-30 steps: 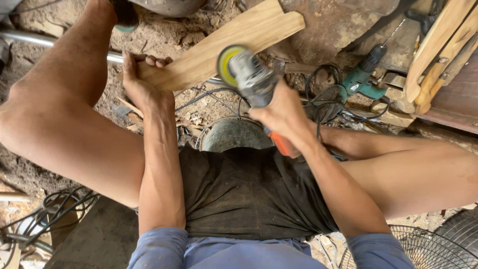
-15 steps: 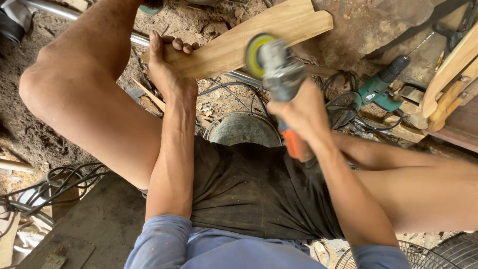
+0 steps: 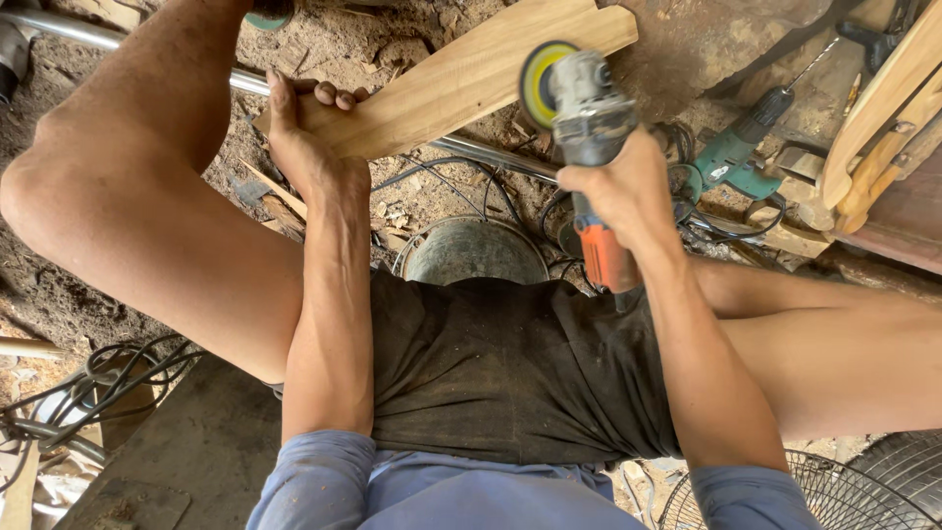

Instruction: The person uses an angle grinder with a sanding disc to smooth a curved wooden piece. They hold the wood with one hand and move the grinder along its surface, then inspect the piece by hand.

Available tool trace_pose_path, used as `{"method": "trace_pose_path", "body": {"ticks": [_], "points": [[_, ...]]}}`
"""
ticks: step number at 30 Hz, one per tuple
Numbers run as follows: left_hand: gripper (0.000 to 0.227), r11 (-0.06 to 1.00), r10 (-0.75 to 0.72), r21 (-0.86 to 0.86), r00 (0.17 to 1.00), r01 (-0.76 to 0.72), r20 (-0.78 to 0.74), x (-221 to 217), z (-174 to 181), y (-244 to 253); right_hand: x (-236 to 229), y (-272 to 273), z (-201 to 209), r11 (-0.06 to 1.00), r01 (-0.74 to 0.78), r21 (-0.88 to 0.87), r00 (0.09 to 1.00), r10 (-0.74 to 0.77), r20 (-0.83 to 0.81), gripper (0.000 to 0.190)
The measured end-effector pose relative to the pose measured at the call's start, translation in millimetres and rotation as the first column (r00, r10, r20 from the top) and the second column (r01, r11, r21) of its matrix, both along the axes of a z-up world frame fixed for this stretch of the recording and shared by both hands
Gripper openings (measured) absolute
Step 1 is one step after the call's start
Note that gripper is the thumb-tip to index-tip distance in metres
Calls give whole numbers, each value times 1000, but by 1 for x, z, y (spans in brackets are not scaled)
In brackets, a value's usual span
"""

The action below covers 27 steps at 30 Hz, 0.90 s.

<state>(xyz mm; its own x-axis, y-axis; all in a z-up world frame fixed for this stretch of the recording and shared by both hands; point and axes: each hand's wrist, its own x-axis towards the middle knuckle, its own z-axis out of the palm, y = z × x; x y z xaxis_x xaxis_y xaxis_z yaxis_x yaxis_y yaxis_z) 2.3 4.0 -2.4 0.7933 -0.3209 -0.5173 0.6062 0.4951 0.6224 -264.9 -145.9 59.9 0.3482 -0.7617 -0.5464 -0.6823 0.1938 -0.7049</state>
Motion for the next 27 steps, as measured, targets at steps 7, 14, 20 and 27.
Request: {"method": "trace_pose_path", "body": {"ticks": [7, 14, 20, 27], "points": [[21, 994, -58, -93, 993, 49, -100, 16, 23, -8, -28, -31, 23, 952, 288, 107, 935, -304, 182, 40], [11, 995, 64, -61, 959, -84, -277, 20, 25, -16, -52, -33, 46, 929, 350, 120, 848, -369, 381, 25], [14, 999, 35, -29, 970, -44, -240, 18, 28, -17, -52, -27, 38, 934, 323, 154, 858, -357, 369, 28], [25, 993, -31, -118, 998, 25, -53, 1, 25, -23, -27, -6, 48, 960, 234, 152, 937, -264, 228, 41]]}}
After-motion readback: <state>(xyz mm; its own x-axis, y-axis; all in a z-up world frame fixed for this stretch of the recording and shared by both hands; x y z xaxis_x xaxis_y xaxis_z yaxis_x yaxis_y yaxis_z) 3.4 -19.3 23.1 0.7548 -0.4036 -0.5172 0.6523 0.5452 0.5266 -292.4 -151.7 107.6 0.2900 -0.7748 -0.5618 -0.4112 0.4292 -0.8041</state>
